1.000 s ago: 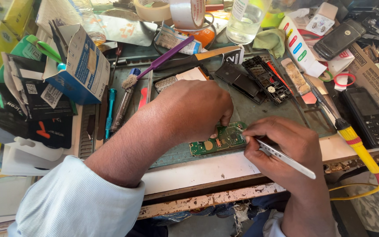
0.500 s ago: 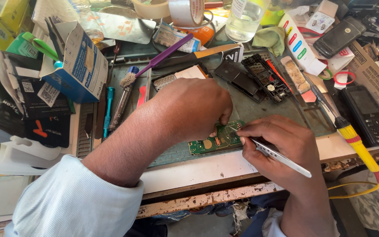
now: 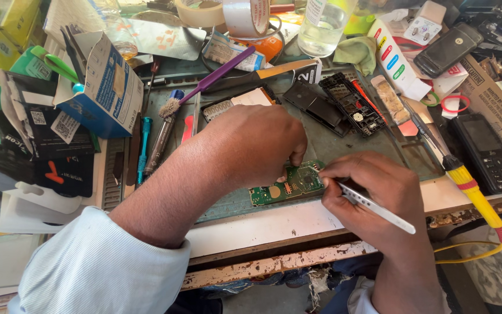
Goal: The person cleans a green circuit board using a purple tool and then uses tweezers to manipulate a small component on the board.
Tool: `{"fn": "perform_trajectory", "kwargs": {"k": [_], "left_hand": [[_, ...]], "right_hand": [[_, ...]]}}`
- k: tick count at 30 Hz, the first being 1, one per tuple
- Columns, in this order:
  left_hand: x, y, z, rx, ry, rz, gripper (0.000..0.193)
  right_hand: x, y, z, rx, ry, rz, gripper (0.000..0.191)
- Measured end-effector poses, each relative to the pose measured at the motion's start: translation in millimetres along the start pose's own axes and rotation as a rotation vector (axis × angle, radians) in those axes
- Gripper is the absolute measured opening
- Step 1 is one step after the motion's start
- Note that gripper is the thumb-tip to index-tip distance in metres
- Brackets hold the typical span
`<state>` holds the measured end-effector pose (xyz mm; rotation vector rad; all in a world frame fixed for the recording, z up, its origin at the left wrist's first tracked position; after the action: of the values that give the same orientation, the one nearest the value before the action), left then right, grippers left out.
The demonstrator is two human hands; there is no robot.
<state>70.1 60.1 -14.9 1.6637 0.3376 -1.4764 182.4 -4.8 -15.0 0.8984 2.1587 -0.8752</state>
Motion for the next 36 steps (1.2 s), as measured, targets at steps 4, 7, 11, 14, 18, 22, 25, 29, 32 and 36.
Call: {"fn": "perform_trajectory", "kwargs": {"k": [4, 7, 11, 14, 18, 22, 25, 29, 32, 36], "left_hand": [[-0.8, 2.0, 0.1, 0.015, 0.009, -0.016, 0.024], [1.5, 1.6, -1.3, 0.002, -0.016, -0.028, 0.023], [0.7, 1.9, -1.4, -0.001, -0.020, -0.012, 0.023], [1.2, 0.3, -0.7, -0.017, -0.026, -0.006, 0.024], [-0.5, 2.9, -0.4, 0.020, 0.007, -0.009, 0.023], [1.1, 0.8, -0.8, 0.009, 0.001, -0.015, 0.024], [-0.5, 1.1, -0.4, 0.020, 0.008, -0.002, 0.026], [-0.5, 0.6, 0.3, 0.019, 0.016, -0.012, 0.025], [0.8, 0.7, -0.2, 0.016, 0.012, -0.016, 0.023], [-0.8, 1.8, 0.1, 0.023, 0.020, -0.004, 0.023]], "right_hand": [[0.3, 0.3, -0.4, -0.003, -0.005, -0.024, 0.017], [1.5, -3.6, -0.3, -0.049, -0.024, -0.022, 0.018], [-0.9, 0.8, 0.1, -0.004, 0.007, -0.011, 0.016], [-0.6, 2.2, 0.5, 0.010, 0.006, -0.031, 0.017], [-1.9, -1.7, 1.1, -0.029, 0.011, -0.005, 0.018], [-0.3, -4.5, 1.2, -0.058, 0.004, -0.012, 0.018], [1.2, 4.0, 1.3, 0.021, -0.007, -0.017, 0.017], [1.0, 9.2, 3.2, 0.064, -0.009, -0.025, 0.018], [0.2, 5.0, 3.7, 0.008, -0.005, -0.035, 0.018], [0.9, 6.4, 3.8, 0.004, -0.003, -0.027, 0.018]]}}
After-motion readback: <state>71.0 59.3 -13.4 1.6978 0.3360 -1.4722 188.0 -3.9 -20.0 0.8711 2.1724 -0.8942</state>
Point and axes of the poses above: each hand's wrist, its own z-axis away from the middle knuckle, its own x-axis out of the palm, y = z × x, the point moved 10 cm from there along -z, towards the middle knuckle, and after that the axes turned 11 degrees about z, right-handed, at the moved point
